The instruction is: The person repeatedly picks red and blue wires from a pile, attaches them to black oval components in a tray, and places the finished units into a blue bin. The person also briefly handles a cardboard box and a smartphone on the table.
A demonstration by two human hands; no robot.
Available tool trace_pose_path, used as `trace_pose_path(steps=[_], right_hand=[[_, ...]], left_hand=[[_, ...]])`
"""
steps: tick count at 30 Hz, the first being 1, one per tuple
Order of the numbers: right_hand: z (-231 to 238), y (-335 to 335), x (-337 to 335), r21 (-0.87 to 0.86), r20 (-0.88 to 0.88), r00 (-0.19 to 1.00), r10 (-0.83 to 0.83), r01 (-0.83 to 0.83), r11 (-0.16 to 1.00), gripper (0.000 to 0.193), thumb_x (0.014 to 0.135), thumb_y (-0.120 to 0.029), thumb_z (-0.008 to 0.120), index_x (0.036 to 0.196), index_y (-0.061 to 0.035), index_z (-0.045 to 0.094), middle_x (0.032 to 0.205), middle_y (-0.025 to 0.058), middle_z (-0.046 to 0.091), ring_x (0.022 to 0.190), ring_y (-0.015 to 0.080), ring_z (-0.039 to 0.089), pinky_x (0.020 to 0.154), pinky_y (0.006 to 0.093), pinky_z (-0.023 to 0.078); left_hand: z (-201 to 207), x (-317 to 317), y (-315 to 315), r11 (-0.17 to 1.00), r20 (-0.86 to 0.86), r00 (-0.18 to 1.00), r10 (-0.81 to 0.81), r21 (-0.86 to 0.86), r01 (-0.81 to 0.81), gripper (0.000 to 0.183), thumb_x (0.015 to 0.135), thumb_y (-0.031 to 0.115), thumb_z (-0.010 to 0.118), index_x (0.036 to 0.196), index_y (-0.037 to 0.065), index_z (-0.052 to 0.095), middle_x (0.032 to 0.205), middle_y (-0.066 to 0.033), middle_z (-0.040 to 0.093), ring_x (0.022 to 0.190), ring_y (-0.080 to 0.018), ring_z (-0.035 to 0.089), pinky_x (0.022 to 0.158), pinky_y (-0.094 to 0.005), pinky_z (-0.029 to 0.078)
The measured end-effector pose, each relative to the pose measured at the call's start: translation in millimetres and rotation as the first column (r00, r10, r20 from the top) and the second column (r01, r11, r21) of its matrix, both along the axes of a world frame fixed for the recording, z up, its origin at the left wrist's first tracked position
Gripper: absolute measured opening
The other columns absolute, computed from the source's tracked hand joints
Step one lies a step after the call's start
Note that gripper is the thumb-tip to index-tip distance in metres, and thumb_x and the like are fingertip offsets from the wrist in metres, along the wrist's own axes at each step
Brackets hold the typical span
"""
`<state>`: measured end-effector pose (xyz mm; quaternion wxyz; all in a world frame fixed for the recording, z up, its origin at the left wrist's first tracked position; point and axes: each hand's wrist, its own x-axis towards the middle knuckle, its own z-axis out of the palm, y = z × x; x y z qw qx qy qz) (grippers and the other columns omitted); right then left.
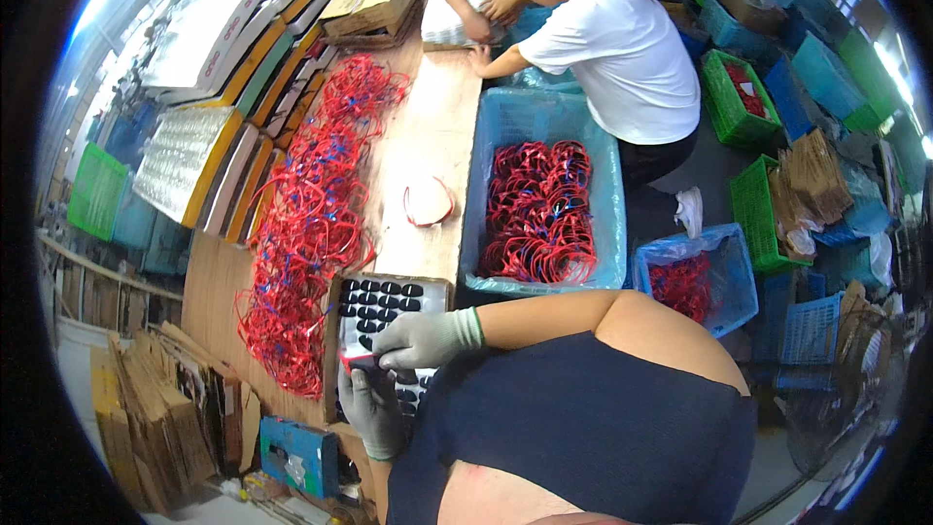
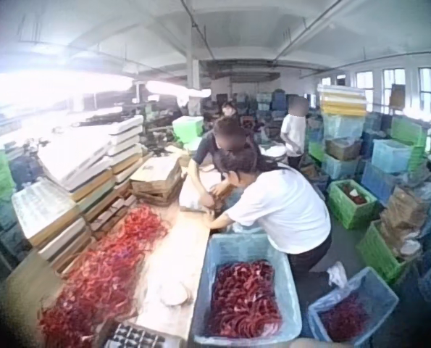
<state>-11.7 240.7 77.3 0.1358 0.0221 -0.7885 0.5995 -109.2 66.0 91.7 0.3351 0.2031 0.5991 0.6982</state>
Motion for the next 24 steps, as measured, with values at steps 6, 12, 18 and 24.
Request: trace_pose_path(steps=[6, 12, 18, 24], right_hand=[[24.1, 5.6, 7.4, -0.024, 0.092, 0.995, 0.037, -0.035, 0.999, 0.023, 0.087, -0.02, 0.064, 0.102, -0.0036, 0.067, 0.085, 0.0196, 0.068, 0.08, 0.0358, 0.067, 0.073, 0.0422, 0.051], [26.3, -17.8, -2.0, 0.056, -0.075, 0.975, -0.209, 0.214, 0.975, 0.021, 0.088, -0.018, 0.063, 0.097, 0.0005, 0.064, 0.08, 0.0232, 0.065, 0.076, 0.0407, 0.065, 0.067, 0.0456, 0.051], [38.1, -34.2, -2.3, 0.16, -0.024, 0.953, -0.302, 0.302, 0.94, 0.021, 0.086, -0.018, 0.062, 0.095, 0.0014, 0.061, 0.072, 0.0227, 0.063, 0.07, 0.0415, 0.065, 0.064, 0.0485, 0.051], [49.5, -49.2, 6.7, 0.254, -0.083, 0.947, -0.309, 0.32, 0.913, 0.017, 0.086, -0.017, 0.061, 0.09, -0.0008, 0.059, 0.07, 0.0195, 0.063, 0.065, 0.0391, 0.065, 0.06, 0.0463, 0.052]], left_hand=[[18.0, -0.3, 6.2, 0.997, -0.127, 0.989, -0.08, -0.025, 0.078, 0.026, 0.106, 0.025, 0.046, 0.104, 0.0, 0.054, 0.094, -0.0067, 0.056, 0.084, -0.0148, 0.056, 0.075, -0.0281, 0.048], [3.6, -6.8, 1.5, 0.993, 0.091, 0.993, -0.077, 0.1, 0.068, 0.021, 0.105, 0.022, 0.049, 0.111, 0.002, 0.053, 0.101, -0.0061, 0.06, 0.091, -0.0132, 0.06, 0.083, -0.029, 0.051], [7.3, -7.1, -1.9, 0.997, 0.045, 0.996, -0.071, 0.024, 0.07, 0.019, 0.105, 0.02, 0.05, 0.106, 0.002, 0.056, 0.095, -0.0035, 0.061, 0.083, -0.0098, 0.058, 0.074, -0.0255, 0.048], [16.4, -3.6, -14.1, 0.995, -0.013, 0.995, -0.101, -0.002, 0.101, 0.017, 0.105, 0.019, 0.051, 0.103, 0.003, 0.057, 0.09, -0.0016, 0.061, 0.076, -0.0075, 0.056, 0.067, -0.0241, 0.046]])
